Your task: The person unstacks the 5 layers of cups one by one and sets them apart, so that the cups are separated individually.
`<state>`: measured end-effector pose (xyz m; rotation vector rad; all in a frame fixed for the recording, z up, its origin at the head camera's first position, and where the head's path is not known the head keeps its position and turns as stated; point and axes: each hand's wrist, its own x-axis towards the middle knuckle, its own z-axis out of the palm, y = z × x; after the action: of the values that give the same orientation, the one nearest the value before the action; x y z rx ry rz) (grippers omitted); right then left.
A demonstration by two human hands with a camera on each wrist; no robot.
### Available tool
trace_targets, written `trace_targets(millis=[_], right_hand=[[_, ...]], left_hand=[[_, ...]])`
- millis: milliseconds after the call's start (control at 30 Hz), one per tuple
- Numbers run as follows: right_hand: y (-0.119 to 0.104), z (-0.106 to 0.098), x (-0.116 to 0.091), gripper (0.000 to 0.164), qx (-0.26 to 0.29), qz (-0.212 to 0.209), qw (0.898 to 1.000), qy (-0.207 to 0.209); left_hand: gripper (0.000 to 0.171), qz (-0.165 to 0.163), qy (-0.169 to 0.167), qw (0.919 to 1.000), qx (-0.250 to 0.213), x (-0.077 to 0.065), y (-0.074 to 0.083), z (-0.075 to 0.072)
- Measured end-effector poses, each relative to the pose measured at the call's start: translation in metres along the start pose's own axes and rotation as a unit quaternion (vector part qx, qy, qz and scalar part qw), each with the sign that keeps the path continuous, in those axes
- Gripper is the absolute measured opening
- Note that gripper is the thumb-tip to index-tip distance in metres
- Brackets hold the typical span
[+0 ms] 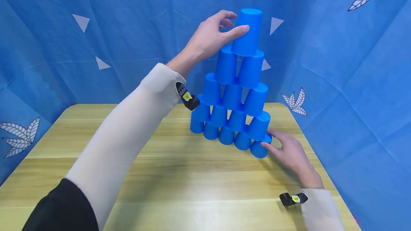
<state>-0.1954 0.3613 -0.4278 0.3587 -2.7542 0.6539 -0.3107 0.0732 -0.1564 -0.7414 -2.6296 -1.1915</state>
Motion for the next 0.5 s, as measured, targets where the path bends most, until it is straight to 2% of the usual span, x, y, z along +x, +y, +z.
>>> trace_targets(millis=[200, 333, 500], right_hand=[[-0.002, 0.000, 0.000, 0.054, -0.001, -0.001, 1.000, 0.000], [-0.001, -0.001, 0.000, 0.053, -0.003, 0.002, 1.000, 0.004], [0.001, 0.002, 0.001, 0.053, 0.001, -0.005, 1.000, 0.004]], left_hand=[[0.075, -0.021, -0.001, 0.9991, -0.038, 0.007, 0.004, 0.010], [0.072, -0.010, -0.001, 0.9988, -0.048, 0.009, 0.007, 0.016], [0.065, 0.007, 0.006, 0.9966, -0.082, 0.006, 0.006, 0.013]])
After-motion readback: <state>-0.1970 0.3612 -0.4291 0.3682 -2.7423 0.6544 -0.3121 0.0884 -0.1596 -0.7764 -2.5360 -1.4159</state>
